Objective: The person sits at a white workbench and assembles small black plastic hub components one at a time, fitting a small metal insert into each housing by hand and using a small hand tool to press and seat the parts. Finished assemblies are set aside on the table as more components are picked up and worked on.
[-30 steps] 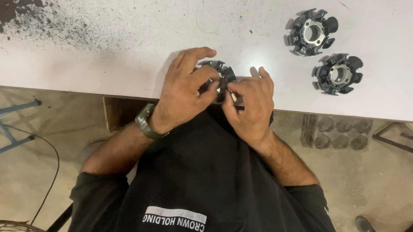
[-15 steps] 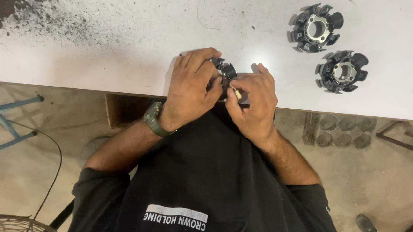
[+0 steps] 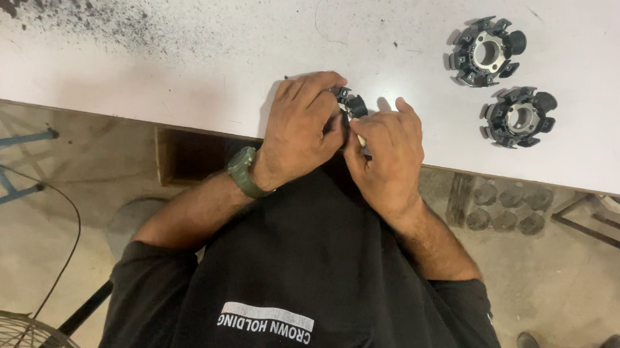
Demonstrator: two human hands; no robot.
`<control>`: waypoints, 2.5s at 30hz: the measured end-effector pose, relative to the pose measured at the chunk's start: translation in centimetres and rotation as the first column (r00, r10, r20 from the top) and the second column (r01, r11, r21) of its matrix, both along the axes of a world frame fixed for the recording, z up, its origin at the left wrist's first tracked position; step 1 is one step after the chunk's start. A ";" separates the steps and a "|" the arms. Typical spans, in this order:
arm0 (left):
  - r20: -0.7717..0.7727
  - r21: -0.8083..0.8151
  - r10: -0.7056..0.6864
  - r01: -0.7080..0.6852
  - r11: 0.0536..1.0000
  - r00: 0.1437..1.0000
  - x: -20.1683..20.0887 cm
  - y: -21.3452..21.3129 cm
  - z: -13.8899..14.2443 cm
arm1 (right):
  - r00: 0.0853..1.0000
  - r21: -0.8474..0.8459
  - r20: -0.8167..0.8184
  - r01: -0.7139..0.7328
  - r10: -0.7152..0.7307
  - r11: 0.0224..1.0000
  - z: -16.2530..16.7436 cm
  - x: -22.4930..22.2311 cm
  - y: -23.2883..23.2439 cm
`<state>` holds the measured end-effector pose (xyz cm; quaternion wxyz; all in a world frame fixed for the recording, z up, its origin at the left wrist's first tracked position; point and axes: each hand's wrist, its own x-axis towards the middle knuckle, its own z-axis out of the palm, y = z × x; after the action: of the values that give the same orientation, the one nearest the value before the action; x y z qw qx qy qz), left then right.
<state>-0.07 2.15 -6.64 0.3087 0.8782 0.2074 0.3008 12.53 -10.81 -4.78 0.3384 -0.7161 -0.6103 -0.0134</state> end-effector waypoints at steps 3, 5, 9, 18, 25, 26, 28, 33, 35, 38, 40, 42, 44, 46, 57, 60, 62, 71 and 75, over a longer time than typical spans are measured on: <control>0.058 -0.029 -0.002 0.003 1.000 0.998 -0.6 0.4 1.0 | 0.997 0.055 -0.072 0.004 0.000 0.998 0.0 0.4 -0.2; 0.059 -0.028 0.018 -0.016 0.999 0.998 -1.1 1.1 1.8 | 0.987 0.143 -0.161 0.043 -0.019 0.989 -0.2 0.4 -0.6; -0.093 0.047 -0.059 0.064 0.997 0.994 -1.1 1.8 2.6 | 0.976 0.105 -0.205 0.096 -0.073 0.990 -1.1 0.6 -0.5; -0.203 0.091 -0.064 0.083 0.992 0.977 0.1 2.3 3.1 | 0.979 0.103 -0.194 0.082 -0.061 0.991 -1.6 0.7 0.3; -0.124 0.153 -0.186 0.204 0.967 0.975 -0.5 3.8 3.5 | 0.975 0.103 -0.212 0.096 -0.073 0.990 -1.3 0.6 0.2; -0.147 0.178 -0.219 0.244 0.953 0.965 -0.5 4.2 3.6 | 0.975 0.107 -0.209 0.102 -0.078 0.989 -1.3 0.7 0.2; -0.173 0.225 -0.272 0.306 0.925 0.947 -0.5 4.5 3.7 | 0.976 0.106 -0.205 0.093 -0.070 0.990 -1.2 0.7 0.3; -0.171 0.105 -0.338 0.358 0.928 0.926 -0.2 3.7 3.4 | 0.982 0.077 -0.176 0.075 -0.060 0.994 -1.2 1.1 0.3; -0.148 0.057 -0.268 0.278 0.959 0.952 -0.2 3.2 3.1 | 0.983 0.091 -0.172 0.075 -0.058 0.993 -1.4 1.2 0.1; -0.110 -0.017 -0.222 0.221 0.975 0.969 -0.4 2.9 2.9 | 0.982 0.205 -0.188 0.020 0.020 0.979 -1.8 1.0 -0.2; -0.094 -0.050 -0.205 0.201 0.978 0.974 -0.7 2.7 2.7 | 0.983 0.201 -0.181 -0.008 0.045 0.980 -2.0 0.8 -0.3; -0.082 -0.046 -0.184 0.180 0.983 0.980 -0.9 2.5 2.6 | 0.985 0.194 -0.164 -0.018 0.051 0.981 -2.2 0.7 -0.2; -0.066 -0.058 -0.172 0.169 0.984 0.983 -1.0 2.3 2.5 | 0.989 0.174 -0.141 -0.006 0.031 0.985 -2.2 0.6 -0.1; -0.045 -0.064 -0.162 0.159 0.985 0.986 -1.0 2.1 2.4 | 0.992 0.159 -0.122 -0.013 0.032 0.987 -2.2 0.6 0.0; -0.030 -0.127 -0.119 0.114 0.985 0.992 -1.0 1.7 2.0 | 0.990 0.206 -0.126 -0.043 0.070 0.978 -3.1 0.6 -0.5; 0.019 -0.062 -0.110 0.111 0.992 0.994 -0.8 1.5 2.0 | 0.991 0.211 -0.115 -0.040 0.065 0.977 -3.2 0.6 -0.5; 0.014 -0.052 -0.101 0.102 0.993 0.995 -0.7 1.4 2.1 | 0.992 0.198 -0.111 -0.040 0.063 0.979 -3.2 0.6 -0.4; -0.029 -0.091 -0.120 0.117 0.989 0.992 -1.1 1.4 1.7 | 0.993 0.180 -0.108 -0.020 0.040 0.983 -3.4 0.6 -0.2; -0.011 -0.078 -0.131 0.130 0.988 0.991 -1.3 1.3 1.5 | 0.992 0.225 -0.099 -0.058 0.082 0.973 -3.2 0.6 -0.1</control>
<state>-1.34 3.49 -5.09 0.3598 0.8796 0.1634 0.2649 13.15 -10.96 -7.97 0.4488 -0.6517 -0.6107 -0.0307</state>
